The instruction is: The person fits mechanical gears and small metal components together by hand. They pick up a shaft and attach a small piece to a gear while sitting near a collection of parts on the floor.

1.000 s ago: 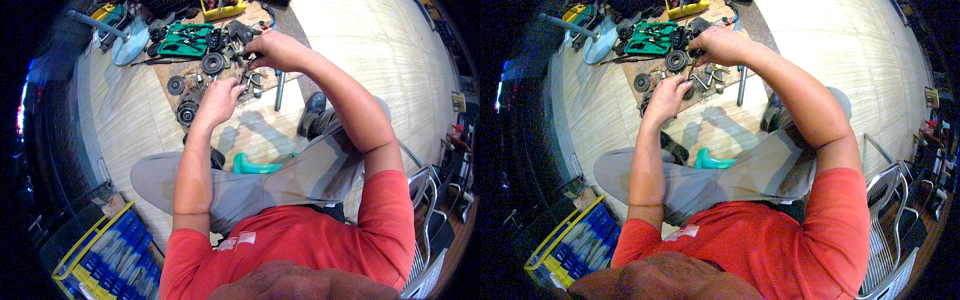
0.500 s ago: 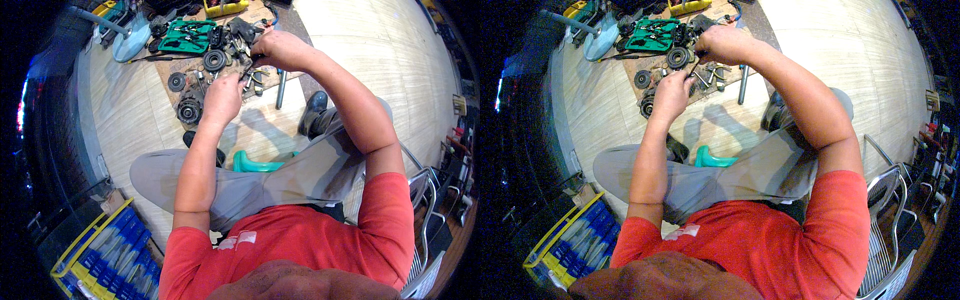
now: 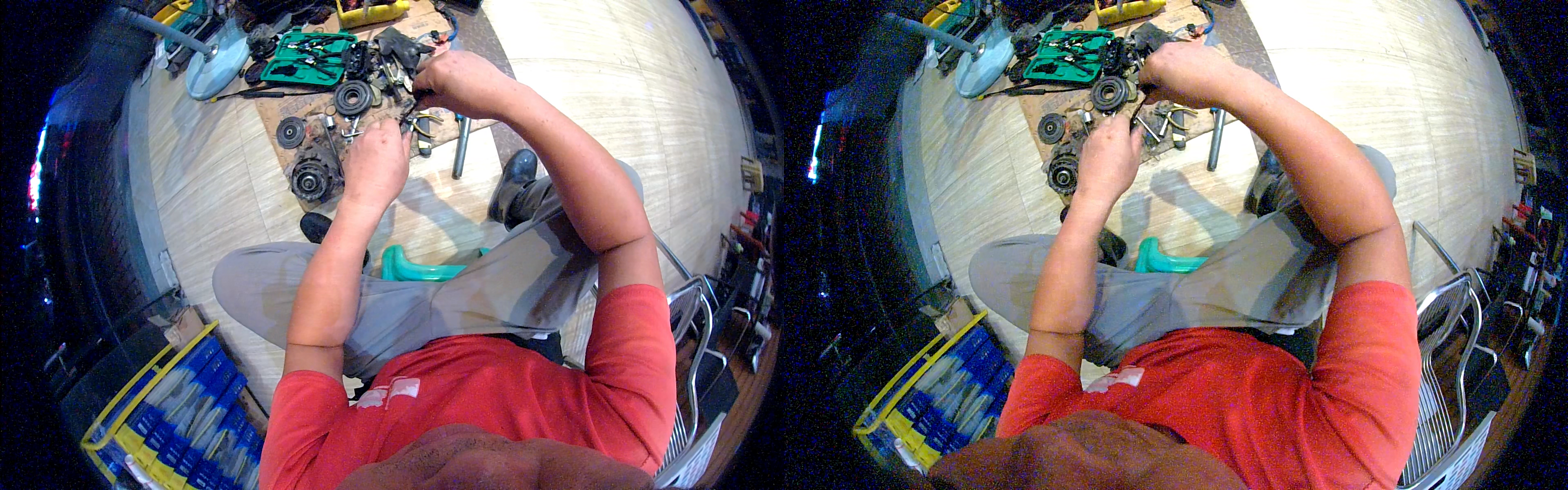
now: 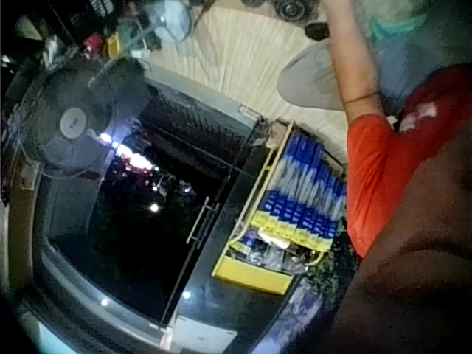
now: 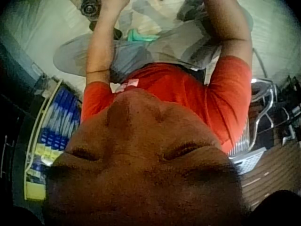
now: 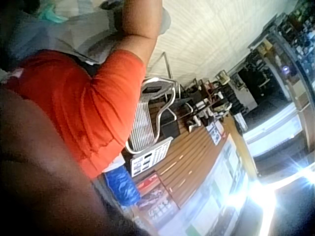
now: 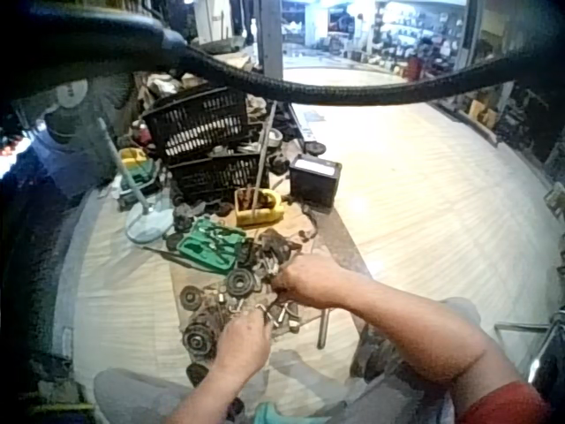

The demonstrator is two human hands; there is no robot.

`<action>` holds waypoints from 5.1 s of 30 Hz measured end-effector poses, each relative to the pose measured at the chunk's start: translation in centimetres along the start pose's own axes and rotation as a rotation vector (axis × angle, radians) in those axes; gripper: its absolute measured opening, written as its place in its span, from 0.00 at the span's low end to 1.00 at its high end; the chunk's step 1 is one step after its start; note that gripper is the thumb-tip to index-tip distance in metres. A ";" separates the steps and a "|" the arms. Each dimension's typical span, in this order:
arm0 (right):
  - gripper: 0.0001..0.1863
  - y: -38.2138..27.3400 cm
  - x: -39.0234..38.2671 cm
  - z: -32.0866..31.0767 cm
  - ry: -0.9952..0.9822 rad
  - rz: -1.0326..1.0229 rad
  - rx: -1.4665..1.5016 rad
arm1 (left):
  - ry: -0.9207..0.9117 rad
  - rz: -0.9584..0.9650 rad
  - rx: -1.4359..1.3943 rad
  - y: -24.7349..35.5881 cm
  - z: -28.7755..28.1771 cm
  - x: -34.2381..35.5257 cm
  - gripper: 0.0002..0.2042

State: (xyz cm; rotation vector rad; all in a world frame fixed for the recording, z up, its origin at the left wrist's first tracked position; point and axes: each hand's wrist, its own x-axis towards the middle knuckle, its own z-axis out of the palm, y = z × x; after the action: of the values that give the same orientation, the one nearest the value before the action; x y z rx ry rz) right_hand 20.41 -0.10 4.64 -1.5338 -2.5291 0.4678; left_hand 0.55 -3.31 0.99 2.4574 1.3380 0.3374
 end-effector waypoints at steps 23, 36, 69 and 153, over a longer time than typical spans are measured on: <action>0.10 0.1 0.1 0.3 0.016 -0.035 -0.065 | -0.052 -0.036 -0.246 -0.8 -0.6 0.5 0.07; 0.10 -1.9 -0.1 0.6 0.007 -0.178 0.011 | -0.393 -0.359 -0.905 -1.6 -1.3 1.4 0.10; 0.09 -1.6 0.1 0.8 0.366 -0.164 0.222 | -0.236 -0.409 -1.423 -2.2 -2.9 1.2 0.07; 0.12 -4.8 0.4 2.4 0.287 0.398 0.730 | -0.009 -0.251 -0.925 -1.9 -1.2 1.1 0.07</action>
State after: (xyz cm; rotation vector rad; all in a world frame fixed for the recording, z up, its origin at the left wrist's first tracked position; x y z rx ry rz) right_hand 15.55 -2.22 3.98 -1.6187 -1.5627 0.9969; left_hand -0.74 -1.25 1.44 1.5101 1.1077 0.6894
